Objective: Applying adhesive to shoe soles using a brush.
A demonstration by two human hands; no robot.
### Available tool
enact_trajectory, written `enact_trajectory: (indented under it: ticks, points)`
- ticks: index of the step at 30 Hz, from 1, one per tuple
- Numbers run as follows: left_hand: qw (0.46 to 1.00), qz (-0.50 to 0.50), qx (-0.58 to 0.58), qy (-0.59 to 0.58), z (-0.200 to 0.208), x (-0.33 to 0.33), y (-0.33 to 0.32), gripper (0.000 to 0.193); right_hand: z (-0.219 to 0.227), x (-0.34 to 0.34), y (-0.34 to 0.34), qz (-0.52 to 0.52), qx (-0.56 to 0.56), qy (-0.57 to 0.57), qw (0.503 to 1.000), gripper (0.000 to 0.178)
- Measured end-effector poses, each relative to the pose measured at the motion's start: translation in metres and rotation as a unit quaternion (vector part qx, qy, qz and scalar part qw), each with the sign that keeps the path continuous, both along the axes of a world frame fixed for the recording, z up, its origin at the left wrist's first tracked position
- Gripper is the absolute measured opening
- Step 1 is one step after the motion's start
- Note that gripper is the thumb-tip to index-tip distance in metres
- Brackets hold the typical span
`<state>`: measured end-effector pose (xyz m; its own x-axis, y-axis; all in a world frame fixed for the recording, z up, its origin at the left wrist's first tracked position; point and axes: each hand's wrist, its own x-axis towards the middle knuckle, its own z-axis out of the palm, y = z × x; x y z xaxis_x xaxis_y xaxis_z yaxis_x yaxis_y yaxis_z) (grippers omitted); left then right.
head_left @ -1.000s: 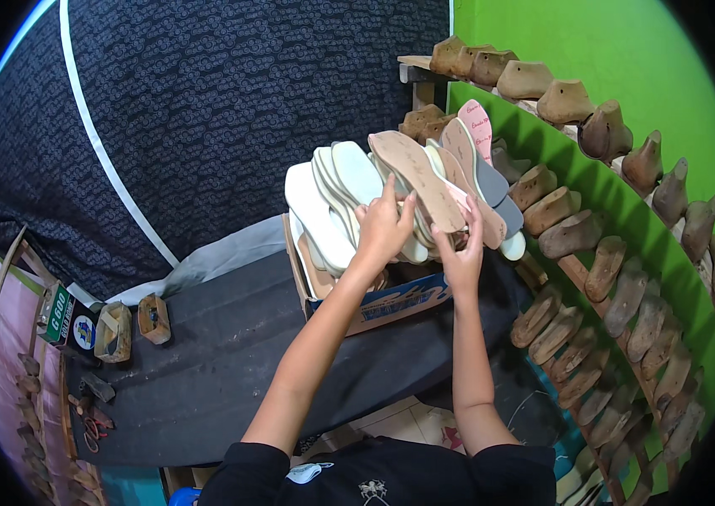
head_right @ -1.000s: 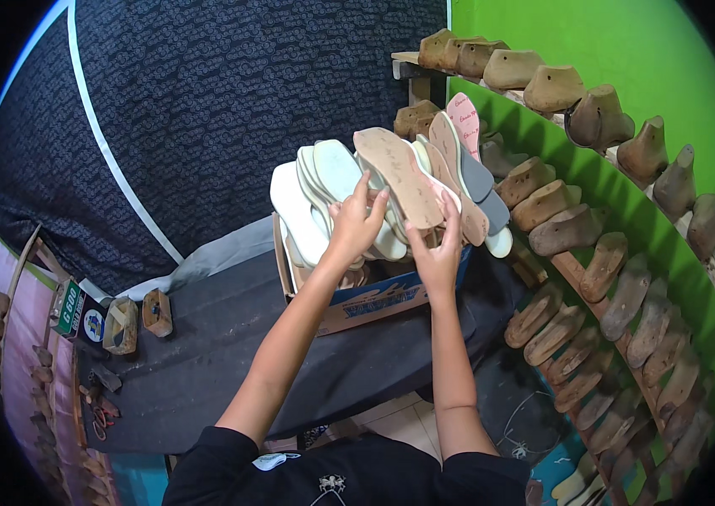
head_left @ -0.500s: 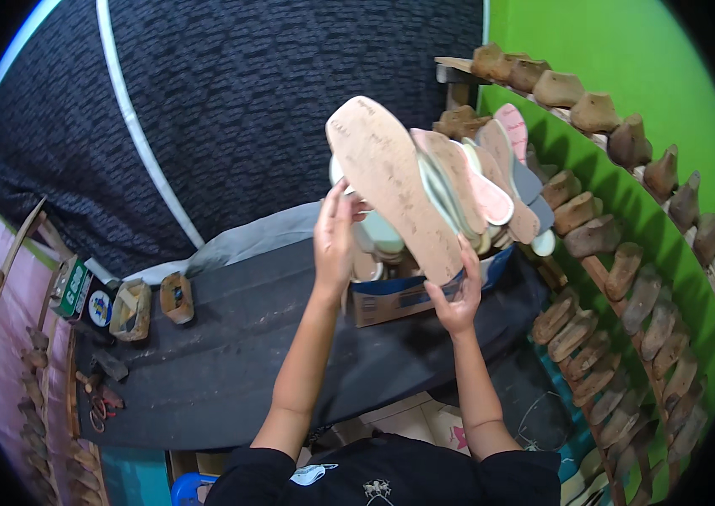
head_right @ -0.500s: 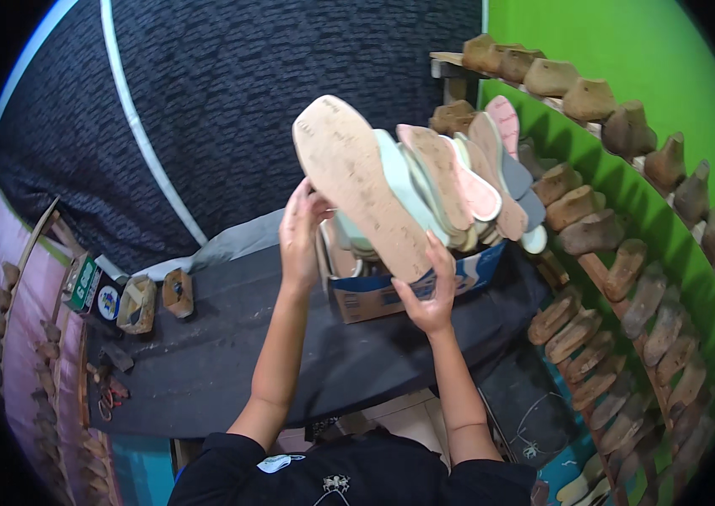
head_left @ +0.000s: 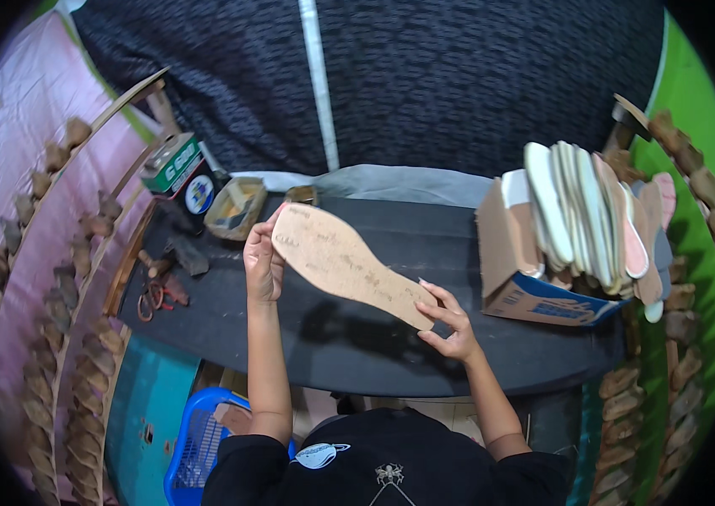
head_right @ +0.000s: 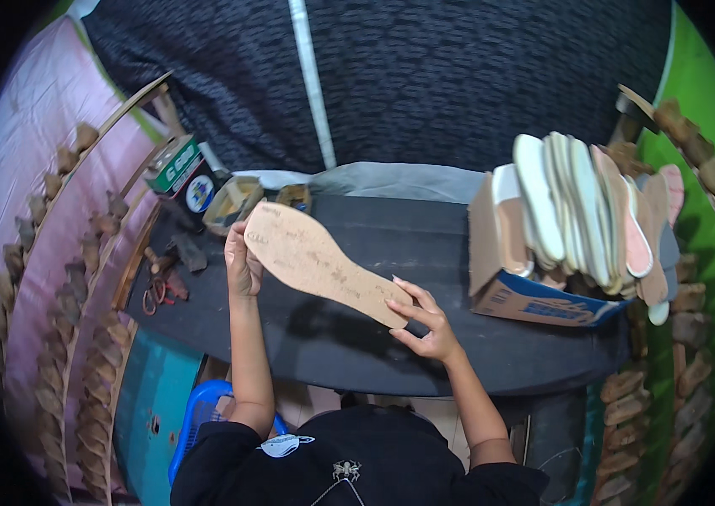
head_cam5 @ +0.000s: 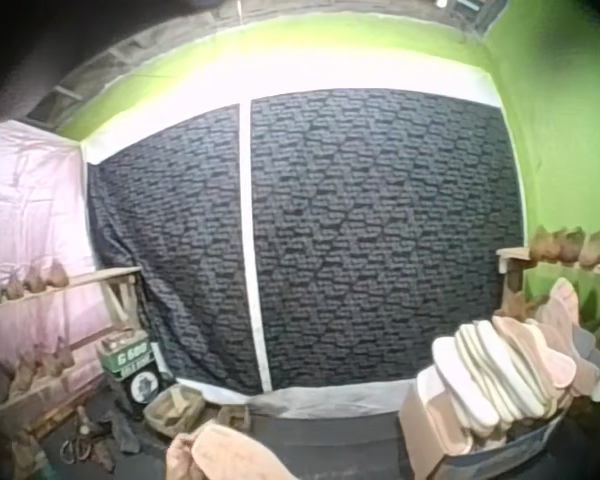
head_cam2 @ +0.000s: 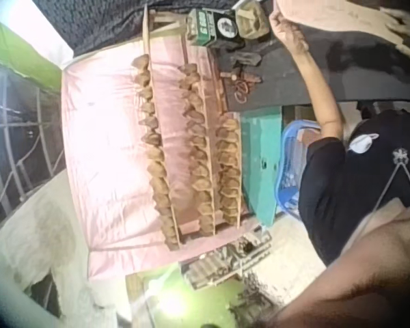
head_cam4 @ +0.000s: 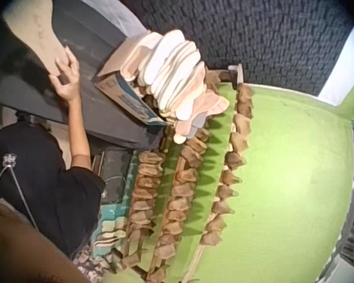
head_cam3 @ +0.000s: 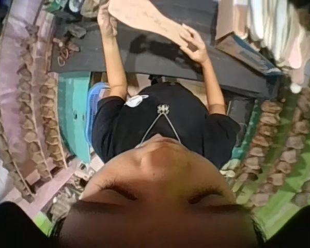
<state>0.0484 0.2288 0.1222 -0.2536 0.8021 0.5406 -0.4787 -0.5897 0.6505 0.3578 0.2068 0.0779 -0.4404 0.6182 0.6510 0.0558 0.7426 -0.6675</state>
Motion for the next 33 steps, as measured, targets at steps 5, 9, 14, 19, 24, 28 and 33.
enact_trajectory:
  ticks: [5,9,14,19,24,28,33]
  points:
    - [0.997,0.008,0.008,-0.081,-0.066,-0.071,-0.033,0.035,-0.015,-0.059,0.007,0.106,-0.059,-0.058,0.991,0.038]
    - [0.989,0.007,0.002,-0.147,-0.097,-0.1,-0.056,0.034,-0.033,-0.089,0.013,0.181,-0.174,-0.081,0.965,0.038]
    - [0.985,0.104,-0.129,-0.038,-0.118,-0.135,-0.057,0.041,-0.048,-0.12,0.024,0.208,-0.212,-0.064,0.953,0.038]
    - [0.981,0.043,-0.13,-0.136,-0.114,-0.13,-0.022,0.063,-0.049,-0.132,0.038,0.165,-0.173,-0.101,0.966,0.039]
    - [0.981,-0.056,-0.179,-0.039,-0.09,-0.134,0.002,0.059,-0.033,-0.12,0.069,0.179,-0.204,-0.172,0.947,0.04]
    - [0.941,-0.143,-0.297,0.075,-0.101,-0.153,0.004,0.045,-0.021,-0.116,0.098,0.218,-0.203,-0.243,0.923,0.041]
    - [0.91,-0.169,-0.366,0.095,-0.115,-0.157,0.009,0.04,-0.009,-0.129,0.136,0.122,-0.17,-0.273,0.939,0.04]
